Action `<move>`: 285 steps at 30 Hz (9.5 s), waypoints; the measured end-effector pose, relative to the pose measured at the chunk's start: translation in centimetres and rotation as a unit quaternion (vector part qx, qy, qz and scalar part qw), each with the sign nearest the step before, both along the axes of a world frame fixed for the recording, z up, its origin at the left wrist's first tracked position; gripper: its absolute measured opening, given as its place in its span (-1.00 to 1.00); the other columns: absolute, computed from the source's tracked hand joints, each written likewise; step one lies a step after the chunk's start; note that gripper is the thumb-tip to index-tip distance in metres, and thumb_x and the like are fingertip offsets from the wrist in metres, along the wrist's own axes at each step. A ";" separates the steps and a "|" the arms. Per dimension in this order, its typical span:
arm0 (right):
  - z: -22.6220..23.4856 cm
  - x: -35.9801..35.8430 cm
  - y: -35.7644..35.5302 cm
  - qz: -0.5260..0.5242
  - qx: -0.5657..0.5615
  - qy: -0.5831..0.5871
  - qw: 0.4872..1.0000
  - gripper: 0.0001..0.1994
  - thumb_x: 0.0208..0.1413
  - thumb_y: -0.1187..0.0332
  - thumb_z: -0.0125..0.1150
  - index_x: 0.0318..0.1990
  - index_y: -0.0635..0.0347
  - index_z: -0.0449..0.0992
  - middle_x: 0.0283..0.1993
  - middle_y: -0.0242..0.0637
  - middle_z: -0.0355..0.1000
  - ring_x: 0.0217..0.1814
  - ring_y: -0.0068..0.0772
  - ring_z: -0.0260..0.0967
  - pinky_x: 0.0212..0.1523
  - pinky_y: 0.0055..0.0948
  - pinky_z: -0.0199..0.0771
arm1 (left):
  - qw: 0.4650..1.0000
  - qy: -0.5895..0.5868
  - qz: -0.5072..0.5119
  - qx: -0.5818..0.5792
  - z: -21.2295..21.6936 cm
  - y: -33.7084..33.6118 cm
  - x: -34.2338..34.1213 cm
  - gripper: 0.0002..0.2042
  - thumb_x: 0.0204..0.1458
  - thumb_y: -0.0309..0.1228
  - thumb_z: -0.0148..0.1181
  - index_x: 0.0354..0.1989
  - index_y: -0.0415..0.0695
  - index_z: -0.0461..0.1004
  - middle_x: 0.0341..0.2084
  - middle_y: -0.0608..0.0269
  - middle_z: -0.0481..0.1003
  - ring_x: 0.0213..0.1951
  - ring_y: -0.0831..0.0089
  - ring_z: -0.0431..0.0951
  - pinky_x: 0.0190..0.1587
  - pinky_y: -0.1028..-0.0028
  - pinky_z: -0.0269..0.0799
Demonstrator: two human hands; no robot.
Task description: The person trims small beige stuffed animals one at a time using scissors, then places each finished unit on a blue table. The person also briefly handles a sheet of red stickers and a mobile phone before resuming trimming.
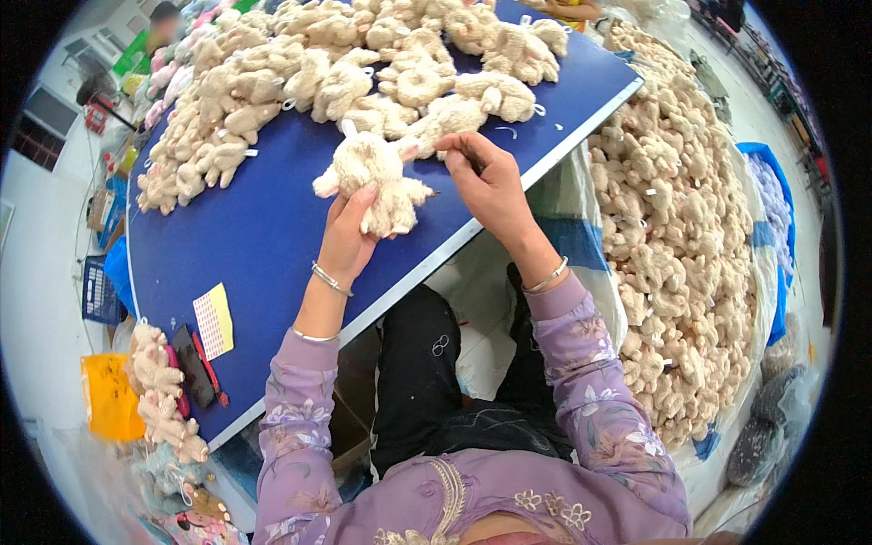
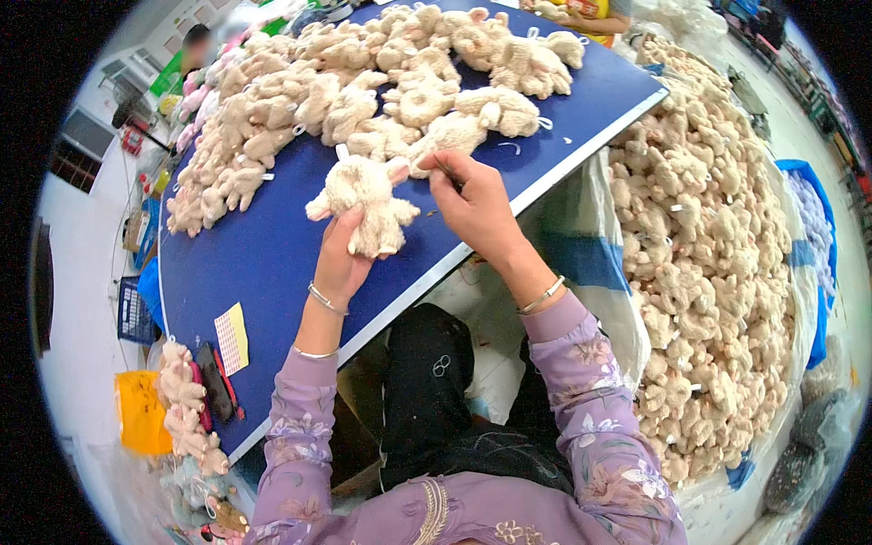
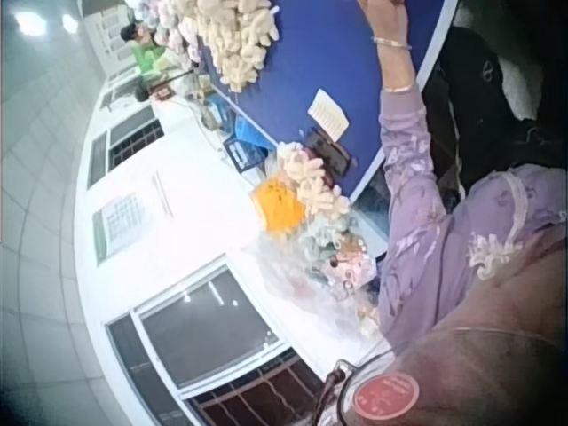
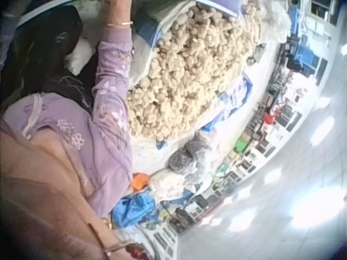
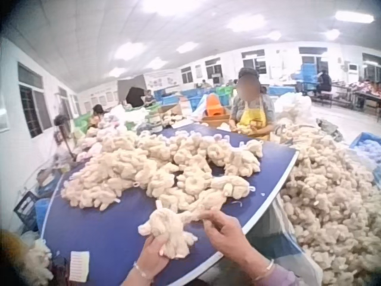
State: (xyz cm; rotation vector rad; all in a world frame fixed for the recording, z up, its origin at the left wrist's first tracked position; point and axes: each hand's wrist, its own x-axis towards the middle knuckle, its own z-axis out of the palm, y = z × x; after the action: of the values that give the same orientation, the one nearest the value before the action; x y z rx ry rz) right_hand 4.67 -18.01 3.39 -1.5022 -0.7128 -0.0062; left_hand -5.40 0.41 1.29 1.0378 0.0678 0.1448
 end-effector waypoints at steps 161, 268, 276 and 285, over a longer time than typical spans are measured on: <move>-0.9 -3.0 3.6 0.036 -0.081 -0.097 0.991 -0.75 -0.10 0.49 0.27 -0.21 0.27 0.45 -0.33 -0.14 0.48 -0.31 -0.25 0.50 -0.29 -0.42 0.49 | 0.998 0.000 0.056 0.011 0.7 -0.1 0.8 -0.59 0.21 -0.28 -0.08 0.20 -0.17 0.28 -0.12 0.25 0.49 -0.29 0.60 0.54 -0.49 0.55 0.48; 0.1 -0.3 1.8 0.034 -0.276 -0.151 0.949 -0.52 -0.20 0.23 0.47 -0.08 0.14 0.48 -0.09 -0.23 0.45 -0.34 -0.26 0.51 -0.36 -0.44 0.52 | 0.817 -0.072 0.442 0.363 -5.7 37.3 27.5 -0.52 0.13 -0.04 0.10 -0.02 -0.25 0.44 -0.16 0.10 0.52 -0.13 0.32 0.47 -0.01 0.40 0.32; -1.1 0.6 1.2 0.041 -0.148 -0.144 0.978 -0.49 -0.10 0.32 0.38 0.07 0.18 0.42 0.15 -0.15 0.36 -0.15 -0.24 0.50 -0.27 -0.46 0.52 | 0.794 -0.019 0.429 0.430 -3.9 37.5 28.0 -0.50 0.21 -0.09 -0.09 0.00 -0.36 0.42 0.04 -0.08 0.41 0.09 0.13 0.38 0.18 0.35 0.18; 5.5 6.2 -5.7 -0.199 0.122 -0.075 0.969 -0.73 0.29 0.30 -0.15 -0.43 0.22 0.33 -0.18 -0.13 0.45 -0.26 -0.40 0.32 -0.23 -0.46 0.34 | 0.743 -0.074 0.251 0.616 7.0 19.3 3.5 -0.40 0.27 -0.07 -0.34 0.33 -0.28 0.05 0.32 0.00 0.09 0.36 0.19 0.01 0.36 0.28 -0.14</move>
State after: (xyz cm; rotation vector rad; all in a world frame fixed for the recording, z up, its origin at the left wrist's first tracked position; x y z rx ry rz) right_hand 10.83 -23.72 8.86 -1.3922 -0.4972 -0.5011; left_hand -1.94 19.70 8.26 2.3305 0.1093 0.8528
